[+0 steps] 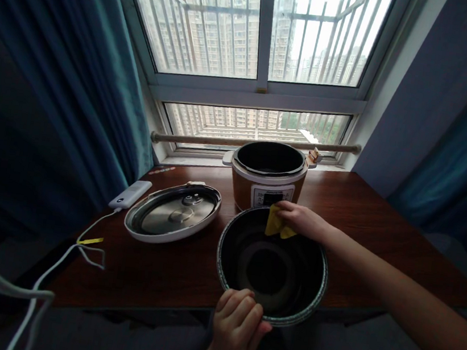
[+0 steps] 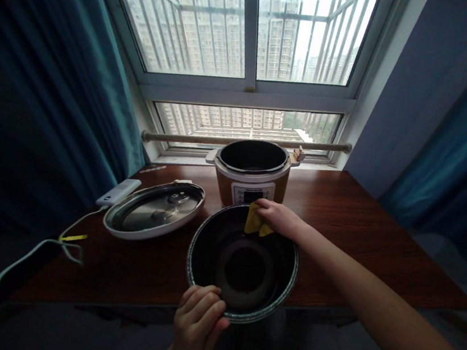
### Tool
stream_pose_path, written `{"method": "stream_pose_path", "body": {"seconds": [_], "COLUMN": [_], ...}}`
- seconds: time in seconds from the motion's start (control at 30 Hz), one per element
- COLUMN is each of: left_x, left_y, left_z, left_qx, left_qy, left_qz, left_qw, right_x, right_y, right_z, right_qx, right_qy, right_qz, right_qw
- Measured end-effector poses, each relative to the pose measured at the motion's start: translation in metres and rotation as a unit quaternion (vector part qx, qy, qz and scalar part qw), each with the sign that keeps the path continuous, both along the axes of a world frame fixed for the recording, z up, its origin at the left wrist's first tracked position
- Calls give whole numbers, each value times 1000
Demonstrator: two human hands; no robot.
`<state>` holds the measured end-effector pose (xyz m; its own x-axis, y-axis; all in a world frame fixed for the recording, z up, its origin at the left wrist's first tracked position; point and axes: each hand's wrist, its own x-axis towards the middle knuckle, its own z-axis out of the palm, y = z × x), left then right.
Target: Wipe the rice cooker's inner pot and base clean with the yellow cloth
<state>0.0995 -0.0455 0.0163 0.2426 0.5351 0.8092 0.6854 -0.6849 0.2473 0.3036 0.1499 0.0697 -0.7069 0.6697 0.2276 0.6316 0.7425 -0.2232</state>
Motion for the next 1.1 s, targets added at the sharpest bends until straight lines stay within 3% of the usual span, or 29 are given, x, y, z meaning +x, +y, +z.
{"method": "stream_pose_path", "body": {"seconds": [0.13,0.37,0.47,0.63,0.77,0.9,1.1], "left_x": [0,0,1,1,2,3,2], "left_y": [1,0,0,-1,-2,-2,-1], "left_z": [-3,-4,-4,-4,-3,-3,-4], "left_qx": [15,21,22,7,3,11,19], "left_qy": [7,6,2,12,14,8,17], "left_qz": [9,9,9,9,11,11,18], "left_qw": [1000,1000,1000,1000,1000,1000,1000], "right_x": [17,42,32,-1,-20,-29,-42], "right_y": [-22,-85,-121,-165,-179,-177,-166], "right_z": [5,4,7,22,33,40,47], "right_qx": [-46,-137,-121,-60,-58,-39,-127], "right_qy": [-48,-28,-53,-181,-203,-199,-150], "right_qz": [-119,-222,-265,-325,-298,-225,-119], "right_qw": [991,965,955,926,931,953,973]}}
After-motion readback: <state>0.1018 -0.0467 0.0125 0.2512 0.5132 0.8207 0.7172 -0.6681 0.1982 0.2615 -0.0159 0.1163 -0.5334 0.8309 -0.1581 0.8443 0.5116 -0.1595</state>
